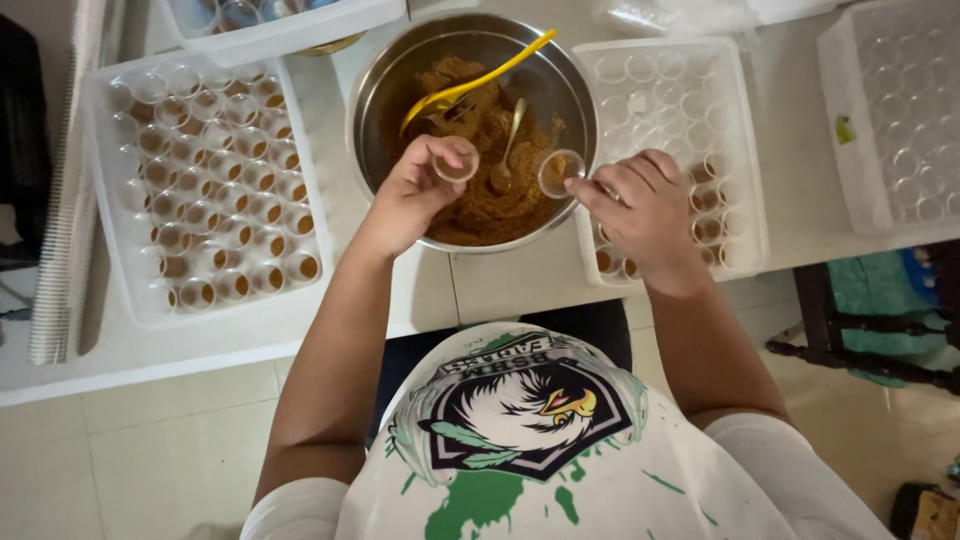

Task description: Filling small plastic cups with a brown food mixture using a spoon.

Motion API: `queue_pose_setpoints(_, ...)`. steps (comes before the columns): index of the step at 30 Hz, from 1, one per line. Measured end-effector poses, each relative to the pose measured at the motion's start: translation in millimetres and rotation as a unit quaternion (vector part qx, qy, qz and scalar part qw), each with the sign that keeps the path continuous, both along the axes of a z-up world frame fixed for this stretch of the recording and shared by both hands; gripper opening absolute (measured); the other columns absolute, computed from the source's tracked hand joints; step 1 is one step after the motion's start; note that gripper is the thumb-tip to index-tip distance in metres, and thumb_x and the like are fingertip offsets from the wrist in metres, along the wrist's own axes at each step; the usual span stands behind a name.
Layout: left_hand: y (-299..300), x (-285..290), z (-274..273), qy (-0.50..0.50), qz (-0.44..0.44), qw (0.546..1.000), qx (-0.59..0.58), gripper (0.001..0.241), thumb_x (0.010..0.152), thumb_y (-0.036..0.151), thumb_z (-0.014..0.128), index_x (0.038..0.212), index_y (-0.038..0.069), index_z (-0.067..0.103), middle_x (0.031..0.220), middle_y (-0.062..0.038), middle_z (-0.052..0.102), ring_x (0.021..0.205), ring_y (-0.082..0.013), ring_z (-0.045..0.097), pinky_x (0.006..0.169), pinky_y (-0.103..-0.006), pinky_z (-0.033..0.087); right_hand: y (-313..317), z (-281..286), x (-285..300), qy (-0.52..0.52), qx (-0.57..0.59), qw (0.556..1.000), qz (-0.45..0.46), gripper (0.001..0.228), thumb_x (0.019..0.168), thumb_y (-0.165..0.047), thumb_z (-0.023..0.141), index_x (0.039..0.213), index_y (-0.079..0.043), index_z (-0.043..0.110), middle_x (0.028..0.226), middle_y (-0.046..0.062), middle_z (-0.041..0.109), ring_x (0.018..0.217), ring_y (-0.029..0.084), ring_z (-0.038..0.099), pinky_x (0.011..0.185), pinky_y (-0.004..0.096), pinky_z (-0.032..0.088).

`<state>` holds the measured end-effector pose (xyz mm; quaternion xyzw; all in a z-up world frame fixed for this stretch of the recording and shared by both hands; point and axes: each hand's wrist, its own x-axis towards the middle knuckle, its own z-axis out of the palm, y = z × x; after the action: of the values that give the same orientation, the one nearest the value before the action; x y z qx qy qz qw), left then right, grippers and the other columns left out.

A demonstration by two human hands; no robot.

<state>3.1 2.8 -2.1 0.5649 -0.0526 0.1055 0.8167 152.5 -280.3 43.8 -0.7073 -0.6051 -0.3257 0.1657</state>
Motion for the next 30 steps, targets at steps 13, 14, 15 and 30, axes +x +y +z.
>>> queue_pose_setpoints(13, -4.5, 0.4, 4.8, 0.068, 0.085, 0.994, -0.028, 0.063, 0.101, -0.004, 0.062, 0.153, 0.016, 0.032, 0.127, -0.006, 0.061, 0.122, -0.0208, 0.063, 0.105, -0.0356, 0.052, 55.7, -32.0, -54.2, 0.136, 0.04, 0.988, 0.065, 0.022, 0.088, -0.013, 0.078, 0.11, -0.017, 0.078, 0.099, -0.001, 0.062, 0.088, 0.015, 0.063, 0.09, 0.036, 0.044)
queue_pose_setpoints(14, -4.4, 0.7, 4.2, 0.071, 0.098, 0.993, -0.001, 0.064, 0.101, -0.003, 0.064, 0.154, 0.015, 0.032, 0.127, -0.008, 0.062, 0.122, -0.0212, 0.063, 0.106, -0.0358, 0.051, 56.4, -33.9, -53.8, 0.135, 0.039, 0.987, 0.072, 0.02, 0.089, -0.014, 0.078, 0.109, -0.017, 0.078, 0.1, 0.0, 0.062, 0.087, 0.015, 0.062, 0.09, 0.037, 0.045)
queue_pose_setpoints(15, -3.6, 0.5, 3.9, 0.073, 0.111, 0.991, 0.026, 0.066, 0.101, -0.002, 0.065, 0.156, 0.013, 0.031, 0.127, -0.009, 0.063, 0.122, -0.0216, 0.063, 0.107, -0.036, 0.051, 57.7, -35.6, -53.9, 0.134, 0.037, 0.987, 0.079, 0.019, 0.09, -0.015, 0.078, 0.109, -0.017, 0.078, 0.101, 0.0, 0.062, 0.087, 0.015, 0.062, 0.091, 0.037, 0.046)
queue_pose_setpoints(30, -0.4, -3.7, 16.3, 0.031, 0.014, 0.979, 0.199, 0.034, 0.094, 0.017, 0.079, 0.125, 0.007, 0.068, 0.151, -0.013, 0.051, 0.146, -0.028, 0.046, 0.122, -0.0387, 0.036, 110.5, -5.9, 28.9, 0.276, -0.01, 0.944, 0.177, 0.025, 0.086, -0.001, 0.077, 0.109, -0.011, 0.076, 0.105, 0.009, 0.072, 0.097, 0.03, 0.069, 0.088, 0.043, 0.055)
